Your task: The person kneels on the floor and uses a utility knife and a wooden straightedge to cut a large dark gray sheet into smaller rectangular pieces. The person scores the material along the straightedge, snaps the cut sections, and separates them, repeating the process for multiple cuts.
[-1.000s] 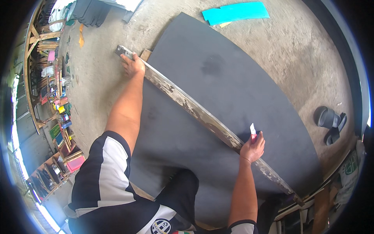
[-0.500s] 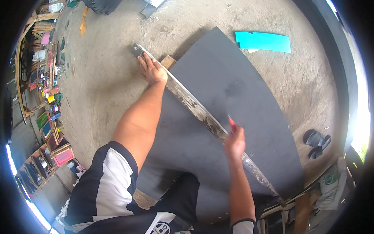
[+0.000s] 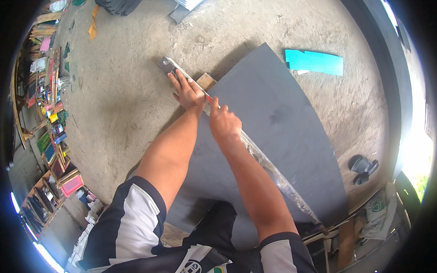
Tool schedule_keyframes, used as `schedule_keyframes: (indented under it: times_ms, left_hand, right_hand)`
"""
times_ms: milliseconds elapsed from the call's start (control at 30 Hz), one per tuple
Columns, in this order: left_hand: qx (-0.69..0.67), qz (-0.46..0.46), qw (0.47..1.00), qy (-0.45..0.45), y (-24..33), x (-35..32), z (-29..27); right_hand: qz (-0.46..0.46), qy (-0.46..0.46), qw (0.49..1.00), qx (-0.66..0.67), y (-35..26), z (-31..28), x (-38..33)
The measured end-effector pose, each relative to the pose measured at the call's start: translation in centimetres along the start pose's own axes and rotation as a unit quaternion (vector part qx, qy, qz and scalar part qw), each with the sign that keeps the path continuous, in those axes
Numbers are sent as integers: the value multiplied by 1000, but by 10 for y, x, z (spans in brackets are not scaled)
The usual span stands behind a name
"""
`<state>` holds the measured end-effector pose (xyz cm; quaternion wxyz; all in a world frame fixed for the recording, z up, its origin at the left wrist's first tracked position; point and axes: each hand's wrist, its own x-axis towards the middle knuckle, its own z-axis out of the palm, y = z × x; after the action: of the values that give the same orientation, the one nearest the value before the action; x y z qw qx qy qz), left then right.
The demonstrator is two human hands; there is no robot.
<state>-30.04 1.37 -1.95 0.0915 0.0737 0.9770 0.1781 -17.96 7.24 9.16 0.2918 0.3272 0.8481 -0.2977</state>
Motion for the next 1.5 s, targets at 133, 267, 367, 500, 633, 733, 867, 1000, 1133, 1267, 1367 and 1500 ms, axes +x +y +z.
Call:
schedule_keyframes:
  times_ms: [133,267,367,500,633,733,867,1000,1133,1267,1367,1500]
  left_hand:
    - [2,-5,1000,1,1,0,2]
    - [5,-3,1000,4,1,1,3]
    - [15,-10,1000,-7,1,0,1]
    - [29,-11,999,-9,4,0,-1]
    - [26,-23,999,-13,8,0,-3]
    - [46,-40,998,-24,12,2,-6]
    - [74,-51,995,-39,15,3,-9]
    - [79,-41,996,-28,14,2,-10]
    - [84,-36,996,-8,6,-5,-10]
    - [78,-22,996,28,0,1,-5]
    - [76,-12,996,47,-2,14,5]
    - [93,0,994,56,-12,26,11]
  right_hand:
    - [11,-26,1000,-8,-5,-5,5]
    - [16,-74,997,-12,-9,-14,11]
    - [16,-72,997,-3,-13,-21,13]
    - [22,-83,996,20,-13,-27,11]
    - [25,-113,993,36,-1,-30,5]
    - [29,-98,994,45,11,-25,-6]
    - [34,-91,995,32,34,-14,-27]
    - [38,-108,993,15,64,-4,-54]
    - [47,-141,989,13,100,11,-92]
    - [36,-91,995,3,146,35,-136]
    - [49,-104,993,-5,179,47,-156]
    - [54,-107,993,-21,216,60,-192]
